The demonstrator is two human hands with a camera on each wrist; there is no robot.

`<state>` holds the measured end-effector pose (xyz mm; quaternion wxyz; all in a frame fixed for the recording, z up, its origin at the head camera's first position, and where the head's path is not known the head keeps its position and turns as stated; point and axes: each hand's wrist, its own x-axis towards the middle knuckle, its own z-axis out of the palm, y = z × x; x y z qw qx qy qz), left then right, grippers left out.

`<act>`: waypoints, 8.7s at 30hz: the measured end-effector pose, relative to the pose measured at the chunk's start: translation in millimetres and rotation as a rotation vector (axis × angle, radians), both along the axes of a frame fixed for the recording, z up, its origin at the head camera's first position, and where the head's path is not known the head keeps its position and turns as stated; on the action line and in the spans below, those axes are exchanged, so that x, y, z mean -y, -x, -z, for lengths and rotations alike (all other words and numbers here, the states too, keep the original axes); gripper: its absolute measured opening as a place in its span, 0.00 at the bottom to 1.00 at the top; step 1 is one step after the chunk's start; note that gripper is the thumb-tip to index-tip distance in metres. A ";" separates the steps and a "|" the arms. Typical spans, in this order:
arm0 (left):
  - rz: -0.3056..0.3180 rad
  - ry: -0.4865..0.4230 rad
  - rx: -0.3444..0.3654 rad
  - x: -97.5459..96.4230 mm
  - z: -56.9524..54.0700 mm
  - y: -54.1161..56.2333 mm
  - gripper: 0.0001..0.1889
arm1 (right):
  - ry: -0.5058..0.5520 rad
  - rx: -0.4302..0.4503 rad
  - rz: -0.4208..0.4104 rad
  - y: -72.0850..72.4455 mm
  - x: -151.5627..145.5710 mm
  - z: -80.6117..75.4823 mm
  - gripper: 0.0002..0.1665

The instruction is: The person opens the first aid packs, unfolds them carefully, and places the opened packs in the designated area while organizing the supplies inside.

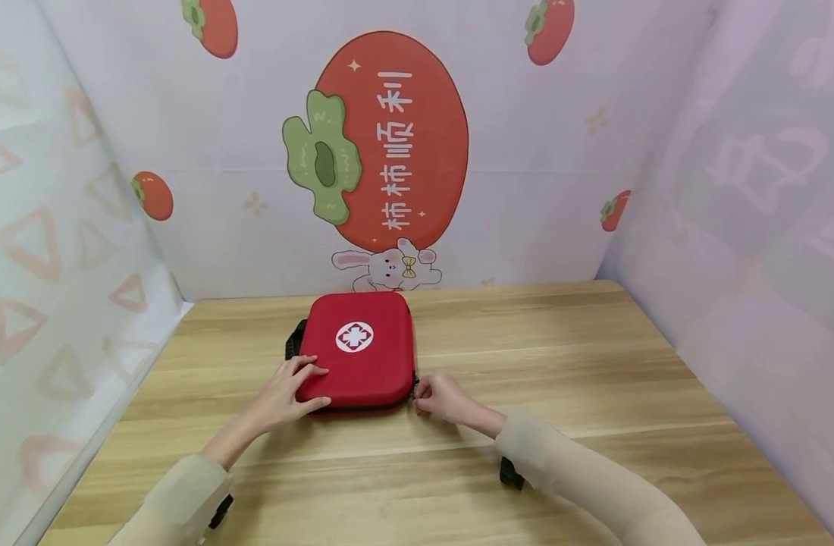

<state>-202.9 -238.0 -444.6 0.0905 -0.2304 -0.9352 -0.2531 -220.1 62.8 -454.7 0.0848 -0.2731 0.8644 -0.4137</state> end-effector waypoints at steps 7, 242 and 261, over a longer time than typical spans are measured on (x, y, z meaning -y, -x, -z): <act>-0.016 0.023 0.024 -5.8 -3.6 -1.4 0.26 | -0.060 -0.055 -0.059 -9.1 2.2 -4.3 0.03; 0.464 0.296 -0.341 -86.0 -8.3 -64.9 0.22 | -0.022 -0.089 0.068 34.1 -127.7 -7.9 0.04; 0.544 0.291 -0.104 -113.9 -15.1 -69.2 0.23 | -0.016 -0.121 0.142 46.9 -113.9 -2.3 0.04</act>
